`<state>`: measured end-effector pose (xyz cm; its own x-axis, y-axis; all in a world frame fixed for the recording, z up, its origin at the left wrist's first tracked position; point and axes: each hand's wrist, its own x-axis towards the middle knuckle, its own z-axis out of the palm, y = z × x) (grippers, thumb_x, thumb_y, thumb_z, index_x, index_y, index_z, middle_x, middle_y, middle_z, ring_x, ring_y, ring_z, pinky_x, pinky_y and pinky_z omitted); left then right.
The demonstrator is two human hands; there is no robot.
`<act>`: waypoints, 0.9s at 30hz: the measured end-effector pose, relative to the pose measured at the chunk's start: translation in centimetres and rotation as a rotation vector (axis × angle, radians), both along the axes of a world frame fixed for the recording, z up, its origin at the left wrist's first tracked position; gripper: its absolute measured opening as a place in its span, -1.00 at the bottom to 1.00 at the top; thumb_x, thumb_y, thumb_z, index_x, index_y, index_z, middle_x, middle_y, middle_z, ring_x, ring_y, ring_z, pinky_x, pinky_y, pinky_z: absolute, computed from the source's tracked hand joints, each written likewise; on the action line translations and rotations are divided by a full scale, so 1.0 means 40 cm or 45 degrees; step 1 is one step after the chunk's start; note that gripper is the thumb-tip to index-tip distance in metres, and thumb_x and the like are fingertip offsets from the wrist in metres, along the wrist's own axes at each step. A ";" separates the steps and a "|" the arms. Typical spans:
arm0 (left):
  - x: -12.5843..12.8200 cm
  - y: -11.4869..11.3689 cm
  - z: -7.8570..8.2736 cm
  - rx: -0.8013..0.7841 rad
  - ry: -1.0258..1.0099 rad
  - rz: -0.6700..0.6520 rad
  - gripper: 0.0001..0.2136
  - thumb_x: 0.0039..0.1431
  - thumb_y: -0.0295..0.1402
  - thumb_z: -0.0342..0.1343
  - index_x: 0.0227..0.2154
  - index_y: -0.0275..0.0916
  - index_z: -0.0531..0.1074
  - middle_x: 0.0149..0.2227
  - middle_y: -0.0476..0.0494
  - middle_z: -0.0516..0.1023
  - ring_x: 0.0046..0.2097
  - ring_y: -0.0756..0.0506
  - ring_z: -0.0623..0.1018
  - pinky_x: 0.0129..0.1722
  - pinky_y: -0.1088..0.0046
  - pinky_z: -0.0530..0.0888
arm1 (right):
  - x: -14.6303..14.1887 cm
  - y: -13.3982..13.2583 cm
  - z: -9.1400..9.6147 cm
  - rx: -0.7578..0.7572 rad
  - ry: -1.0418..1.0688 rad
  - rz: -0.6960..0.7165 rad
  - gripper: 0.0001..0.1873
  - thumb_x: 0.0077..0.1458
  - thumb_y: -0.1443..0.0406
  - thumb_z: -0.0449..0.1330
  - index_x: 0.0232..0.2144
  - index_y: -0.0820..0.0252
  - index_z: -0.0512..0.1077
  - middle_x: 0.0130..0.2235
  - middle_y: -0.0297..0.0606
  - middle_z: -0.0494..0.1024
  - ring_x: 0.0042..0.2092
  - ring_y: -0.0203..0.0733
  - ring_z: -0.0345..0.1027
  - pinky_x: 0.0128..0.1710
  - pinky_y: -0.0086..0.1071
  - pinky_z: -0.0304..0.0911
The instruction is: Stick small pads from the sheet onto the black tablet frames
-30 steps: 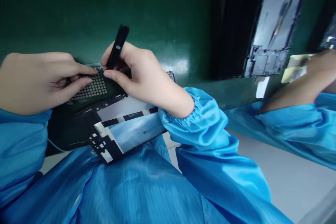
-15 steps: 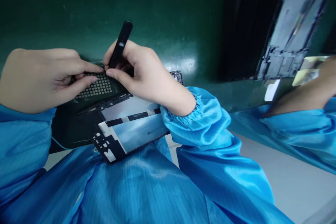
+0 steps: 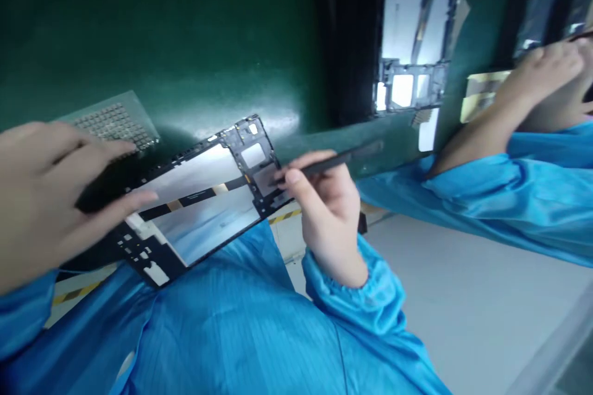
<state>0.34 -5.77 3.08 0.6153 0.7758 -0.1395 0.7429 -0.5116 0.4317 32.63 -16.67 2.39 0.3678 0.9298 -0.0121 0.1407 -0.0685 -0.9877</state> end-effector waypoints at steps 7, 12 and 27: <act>0.053 -0.091 -0.007 0.042 0.222 -0.160 -0.06 0.31 0.29 -0.14 0.59 -0.18 0.11 0.08 -0.56 0.47 0.16 -0.74 0.46 0.09 -0.51 0.47 | -0.014 -0.172 -0.067 0.085 -0.318 -0.117 -0.87 0.38 0.34 0.33 -0.07 -0.01 0.53 -0.19 -0.30 0.61 -0.17 -0.17 0.63 -0.14 -0.25 0.60; 0.047 -0.078 -0.011 0.056 0.211 -0.137 -0.07 0.26 0.37 -0.11 0.59 0.06 -0.01 0.07 -0.45 0.46 0.15 -0.69 0.45 0.07 -0.43 0.49 | -0.021 -0.179 -0.082 0.109 -0.311 -0.046 -0.79 0.38 0.38 0.30 -0.02 -0.03 0.49 -0.16 -0.26 0.65 -0.10 -0.12 0.63 -0.07 -0.16 0.61; 0.048 -0.062 -0.011 0.004 0.205 -0.084 0.00 0.22 0.50 -0.21 0.45 -0.15 0.34 0.06 -0.50 0.46 0.15 -0.68 0.47 0.13 -0.40 0.47 | -0.005 -0.203 -0.091 0.254 -0.583 -0.023 -0.71 0.26 0.43 0.31 -0.02 -0.02 0.59 -0.08 -0.17 0.72 -0.06 0.03 0.66 -0.07 -0.02 0.61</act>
